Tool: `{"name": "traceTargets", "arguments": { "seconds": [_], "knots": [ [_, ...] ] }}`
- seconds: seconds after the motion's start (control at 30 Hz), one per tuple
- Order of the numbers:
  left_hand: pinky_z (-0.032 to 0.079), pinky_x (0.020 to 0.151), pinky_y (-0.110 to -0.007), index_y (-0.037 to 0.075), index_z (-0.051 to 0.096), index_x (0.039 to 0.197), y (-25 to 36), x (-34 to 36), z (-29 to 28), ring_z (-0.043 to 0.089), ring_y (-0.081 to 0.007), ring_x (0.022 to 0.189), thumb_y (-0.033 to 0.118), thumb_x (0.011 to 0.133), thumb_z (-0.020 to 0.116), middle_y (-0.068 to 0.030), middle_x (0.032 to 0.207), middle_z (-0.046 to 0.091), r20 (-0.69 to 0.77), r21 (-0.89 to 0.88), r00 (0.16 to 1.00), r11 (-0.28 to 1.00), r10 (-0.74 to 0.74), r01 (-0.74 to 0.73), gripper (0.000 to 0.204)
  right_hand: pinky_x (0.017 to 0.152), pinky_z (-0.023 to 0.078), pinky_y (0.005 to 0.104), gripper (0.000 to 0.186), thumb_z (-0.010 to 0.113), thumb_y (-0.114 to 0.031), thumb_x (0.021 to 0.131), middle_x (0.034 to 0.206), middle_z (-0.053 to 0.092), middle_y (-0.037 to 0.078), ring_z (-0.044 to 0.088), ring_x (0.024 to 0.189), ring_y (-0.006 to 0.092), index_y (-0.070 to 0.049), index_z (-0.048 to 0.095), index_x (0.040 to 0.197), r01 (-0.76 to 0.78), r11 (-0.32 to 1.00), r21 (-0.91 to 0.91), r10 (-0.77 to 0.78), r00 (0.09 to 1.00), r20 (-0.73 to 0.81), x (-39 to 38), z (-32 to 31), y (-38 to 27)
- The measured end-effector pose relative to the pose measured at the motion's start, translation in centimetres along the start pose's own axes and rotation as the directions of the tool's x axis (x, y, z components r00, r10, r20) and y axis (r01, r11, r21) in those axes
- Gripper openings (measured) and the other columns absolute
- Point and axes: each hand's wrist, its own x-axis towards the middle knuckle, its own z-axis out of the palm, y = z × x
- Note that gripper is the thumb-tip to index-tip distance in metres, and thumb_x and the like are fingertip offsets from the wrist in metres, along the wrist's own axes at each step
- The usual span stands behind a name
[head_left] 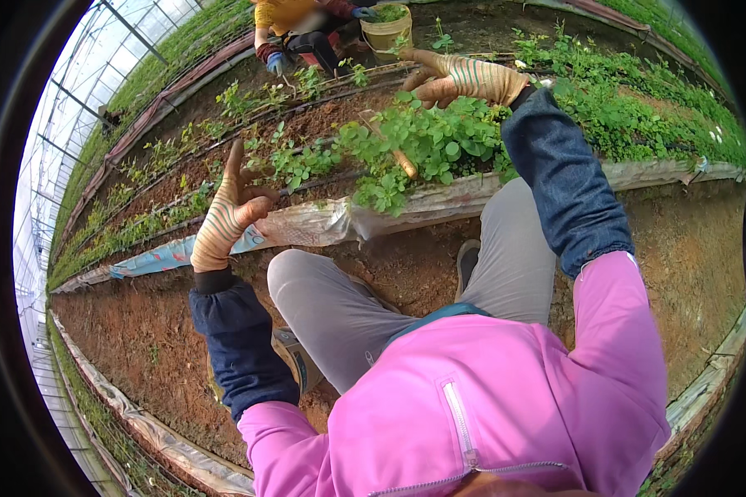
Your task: The person kneels in a greenhouse and harvests leafy green plants by hand. They pull the plants from the soil, gather them into a bunch, and place them into a bucket positioned beside them.
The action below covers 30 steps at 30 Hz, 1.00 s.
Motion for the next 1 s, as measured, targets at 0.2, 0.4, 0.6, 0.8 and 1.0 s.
{"name": "traceTargets", "arguments": {
  "seconds": [0.2,0.4,0.6,0.8,1.0],
  "knots": [
    [0.044,0.057,-0.025,0.015,0.004,0.155,0.7,9.7,3.6,0.062,-0.0166,0.079,0.062,0.065,0.079,-0.0162,0.121,0.049,0.249,-0.103,0.968,0.995,0.035,-0.01,0.126,0.072,0.051,0.0279,0.104,0.071,-0.048,0.083,0.125,0.053,0.014,0.057,0.082,0.0147,-0.01,0.004,0.154,-0.049,0.979,0.197,0.031,0.995,0.092,2.1,-0.5,-1.7],
    [0.037,0.053,-0.024,0.016,0.008,0.155,-0.8,9.7,4.8,0.058,-0.0137,0.075,0.073,0.059,0.075,-0.0162,0.122,0.053,0.226,-0.098,0.974,0.995,-0.014,0.037,0.13,0.074,0.05,0.0291,0.11,0.072,-0.054,0.079,0.124,0.053,0.014,0.056,0.08,0.0153,-0.008,0.004,0.154,-0.066,0.972,0.227,0.033,0.988,0.149,1.1,-1.5,0.5],
    [0.033,0.053,-0.022,0.018,0.01,0.155,-1.4,9.3,4.8,0.058,-0.0123,0.074,0.074,0.057,0.076,-0.014,0.121,0.055,0.207,-0.141,0.978,0.989,-0.022,0.052,0.13,0.072,0.05,0.0279,0.104,0.067,-0.054,0.083,0.121,0.053,0.014,0.055,0.077,0.0153,-0.009,0.005,0.154,-0.023,0.975,0.222,-0.024,0.978,0.206,2.4,-0.1,0.8],
    [0.05,0.071,-0.028,0.011,0.012,0.154,-1.9,8.8,4.4,0.059,-0.0154,0.074,0.054,0.06,0.085,-0.0168,0.117,0.057,0.248,-0.342,0.969,0.934,-0.015,0.102,0.127,0.072,0.049,0.0271,0.098,0.068,-0.05,0.084,0.116,0.053,0.01,0.057,0.078,0.0141,-0.01,0.01,0.153,-0.025,0.935,0.353,-0.05,0.978,0.2,3.6,1.0,1.4],
    [0.026,0.049,-0.018,0.005,0.044,0.141,-7.3,7.9,6.0,0.039,-0.002,0.053,0.051,0.079,0.073,0.0017,0.065,0.057,0.254,-0.373,0.962,0.908,-0.099,0.192,0.083,0.075,0.05,0.0266,0.091,0.07,-0.039,0.085,0.112,0.054,0.008,0.058,0.08,0.013,-0.011,0.016,0.152,-0.004,0.82,0.572,-0.126,0.974,0.188,3.7,5.1,0.7]
  ]
}}
